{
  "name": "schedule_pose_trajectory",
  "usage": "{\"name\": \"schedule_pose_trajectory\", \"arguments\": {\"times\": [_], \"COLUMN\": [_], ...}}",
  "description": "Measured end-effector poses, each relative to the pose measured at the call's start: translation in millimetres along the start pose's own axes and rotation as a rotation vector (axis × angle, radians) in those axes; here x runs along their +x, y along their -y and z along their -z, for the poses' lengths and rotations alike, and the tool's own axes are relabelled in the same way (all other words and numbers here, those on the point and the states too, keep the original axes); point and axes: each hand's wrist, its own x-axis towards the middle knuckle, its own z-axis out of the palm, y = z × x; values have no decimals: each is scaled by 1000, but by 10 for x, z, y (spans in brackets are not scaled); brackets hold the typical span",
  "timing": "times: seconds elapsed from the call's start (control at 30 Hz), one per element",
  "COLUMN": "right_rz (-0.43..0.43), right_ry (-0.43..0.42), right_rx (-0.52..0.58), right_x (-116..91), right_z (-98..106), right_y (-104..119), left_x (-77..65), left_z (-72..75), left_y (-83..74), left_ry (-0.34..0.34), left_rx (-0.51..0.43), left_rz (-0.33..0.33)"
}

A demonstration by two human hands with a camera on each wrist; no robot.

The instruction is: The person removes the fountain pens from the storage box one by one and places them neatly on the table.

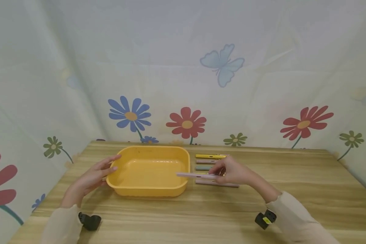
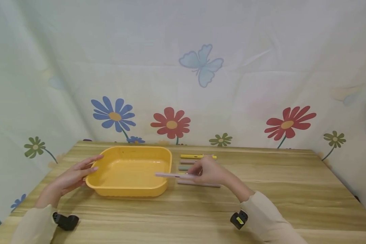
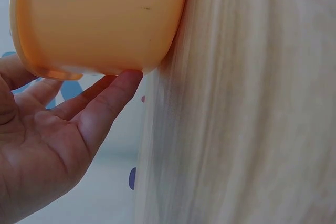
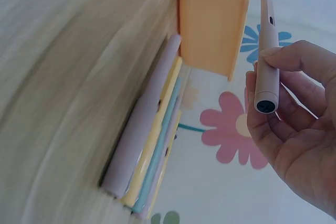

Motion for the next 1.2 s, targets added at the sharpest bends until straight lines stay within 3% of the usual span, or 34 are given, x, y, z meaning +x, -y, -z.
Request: {"name": "schedule_pose_trajectory", "arguments": {"times": [0.43, 0.57, 0.87, 1.2], "right_rz": [-33, -60, -77, -39], "right_ry": [-22, -10, 12, 37], "right_rx": [-57, -28, -31, -86], "right_x": [-325, -385, -428, -420], "right_z": [69, 54, -20, -69], "right_y": [-188, -229, -301, -345], "left_x": [27, 31, 17, 5], "left_z": [-4, 0, -9, -8], "left_y": [27, 27, 13, 3], "left_ry": [-2, 0, 7, 5], "left_rx": [-14, -10, -6, -13], "left_rz": [-12, -10, 1, -2]}}
